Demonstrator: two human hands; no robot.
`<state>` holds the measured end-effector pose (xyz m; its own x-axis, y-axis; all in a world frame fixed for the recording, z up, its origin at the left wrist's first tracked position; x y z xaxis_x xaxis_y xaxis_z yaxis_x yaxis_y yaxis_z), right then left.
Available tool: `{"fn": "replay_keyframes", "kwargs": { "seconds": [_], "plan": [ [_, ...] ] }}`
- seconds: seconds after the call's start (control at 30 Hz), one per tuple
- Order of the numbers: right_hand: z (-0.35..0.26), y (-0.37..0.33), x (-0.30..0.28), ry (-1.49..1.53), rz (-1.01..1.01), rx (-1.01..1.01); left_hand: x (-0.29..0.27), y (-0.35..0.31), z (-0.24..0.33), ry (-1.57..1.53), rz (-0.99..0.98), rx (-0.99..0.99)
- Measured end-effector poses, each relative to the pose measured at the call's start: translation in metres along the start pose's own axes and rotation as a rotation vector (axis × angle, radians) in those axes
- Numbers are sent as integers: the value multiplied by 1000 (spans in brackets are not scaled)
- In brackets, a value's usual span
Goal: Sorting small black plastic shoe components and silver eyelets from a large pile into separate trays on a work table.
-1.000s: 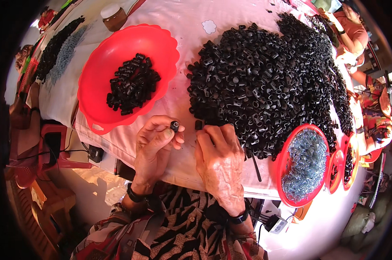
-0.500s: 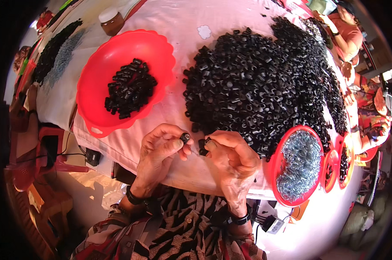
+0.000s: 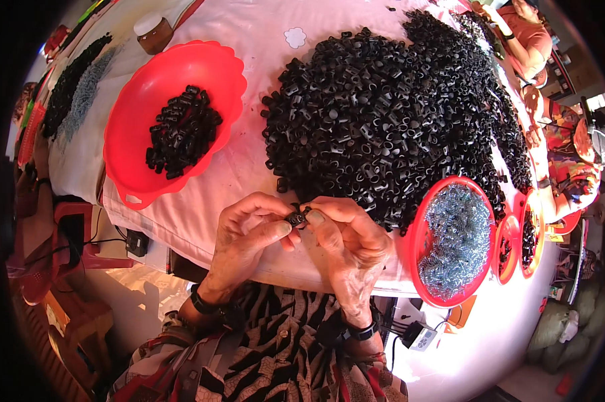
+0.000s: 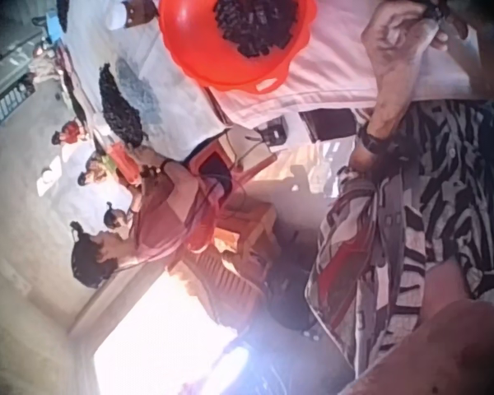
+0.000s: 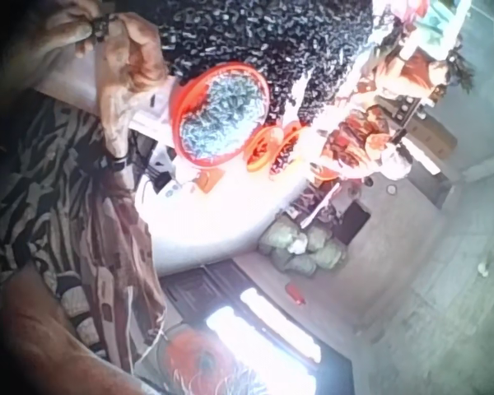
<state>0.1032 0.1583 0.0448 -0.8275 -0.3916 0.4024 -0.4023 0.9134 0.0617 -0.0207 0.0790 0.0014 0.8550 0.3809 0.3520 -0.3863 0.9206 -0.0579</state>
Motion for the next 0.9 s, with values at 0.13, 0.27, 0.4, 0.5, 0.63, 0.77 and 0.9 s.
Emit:
{"fn": "replay_keyframes", "kwargs": {
  "seconds": [0.13, 0.27, 0.4, 0.5, 0.63, 0.77, 0.9],
  "plan": [
    [-1, -2, -1, -21, -31, -26, 1, -1, 1, -36, -43, 28],
    [-3, -2, 1, -102, -89, -64, 1, -1, 0, -17, -36, 14],
    [-3, -2, 1, -172, -97, -88, 1, -1, 1, 6, -28, 9],
    [-8, -2, 3, -292, -90, -167, 1, 0, 0, -7, 7, -11],
    [-13, -2, 7, -382, -111, -251, -1, -1, -1, -15, 1, 10],
    [-15, -3, 8, -432, -123, -290, -2, -1, -2, -47, 15, 17],
    [-20, -2, 13, -522, -163, -420, -1, -2, -3, -41, 3, 4]
  ]
}}
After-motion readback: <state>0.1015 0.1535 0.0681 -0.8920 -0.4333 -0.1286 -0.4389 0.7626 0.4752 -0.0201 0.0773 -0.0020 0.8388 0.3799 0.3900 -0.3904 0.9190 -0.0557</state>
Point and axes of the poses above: each hand's wrist, its own y-axis towards the middle knuckle, its own x-axis out of the palm, z = x × y, the point moved 8 cm from there along y, towards the middle knuckle, and after that the axes turned 11 degrees about y, right-handed, at the moved point
